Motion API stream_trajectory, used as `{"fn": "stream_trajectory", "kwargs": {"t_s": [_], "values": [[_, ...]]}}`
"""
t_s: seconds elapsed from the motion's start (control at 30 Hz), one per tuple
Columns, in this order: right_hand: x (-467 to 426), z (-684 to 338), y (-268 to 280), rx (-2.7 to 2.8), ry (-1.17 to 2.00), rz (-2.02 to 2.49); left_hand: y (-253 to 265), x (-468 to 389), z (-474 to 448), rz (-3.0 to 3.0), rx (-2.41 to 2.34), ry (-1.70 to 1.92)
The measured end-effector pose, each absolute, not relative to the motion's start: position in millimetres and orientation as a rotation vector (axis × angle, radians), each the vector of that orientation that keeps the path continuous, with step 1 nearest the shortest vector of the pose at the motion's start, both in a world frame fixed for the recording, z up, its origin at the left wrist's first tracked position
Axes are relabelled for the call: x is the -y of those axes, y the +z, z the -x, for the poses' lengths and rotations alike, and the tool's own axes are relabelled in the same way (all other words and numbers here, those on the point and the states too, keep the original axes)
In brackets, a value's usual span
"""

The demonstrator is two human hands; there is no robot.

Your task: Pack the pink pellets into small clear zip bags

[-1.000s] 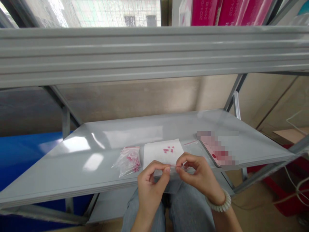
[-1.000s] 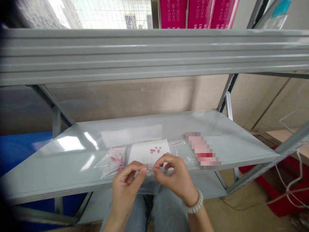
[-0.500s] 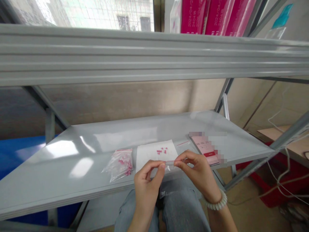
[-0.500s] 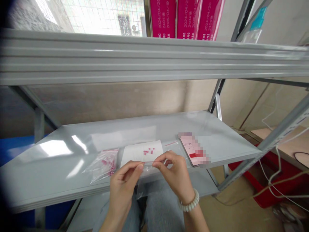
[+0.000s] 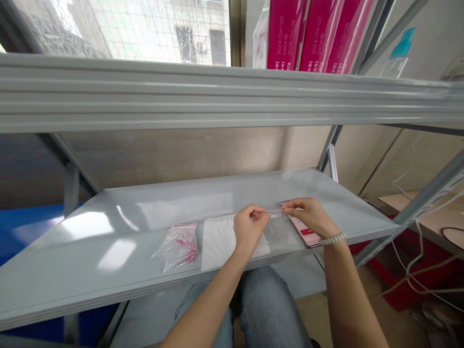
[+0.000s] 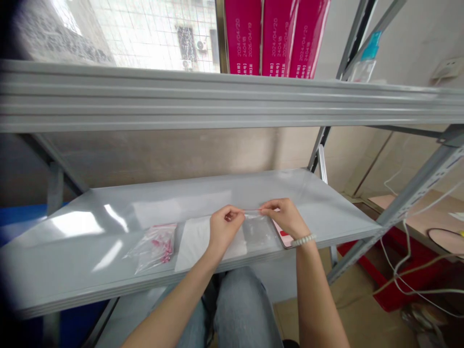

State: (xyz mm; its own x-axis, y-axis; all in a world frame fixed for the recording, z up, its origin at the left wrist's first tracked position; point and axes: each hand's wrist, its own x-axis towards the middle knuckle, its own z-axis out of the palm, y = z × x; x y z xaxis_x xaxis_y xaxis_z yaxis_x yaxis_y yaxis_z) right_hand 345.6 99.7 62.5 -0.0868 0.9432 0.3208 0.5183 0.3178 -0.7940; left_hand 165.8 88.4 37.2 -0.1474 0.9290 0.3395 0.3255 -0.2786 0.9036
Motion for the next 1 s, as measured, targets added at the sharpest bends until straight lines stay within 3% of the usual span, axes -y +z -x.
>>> {"fn": "stream_trajectory", "kwargs": {"t_s": [0.33,0.67,1.0], "values": [[-138.9,-346.8,48.2,2.011,0.412,1.571,30.2,-102.7,-161.7,-1.842,-1.704,1.165],[-136.0,-340.7,44.3,2.088,0.168,1.668,43.9,-69.3,-117.6,-1.964,-1.824,1.442],[-83.6,-223.0,46.6,2.287,0.28,1.204,39.0,-18.1,-37.4,-1.922,-2.31,1.615]]}}
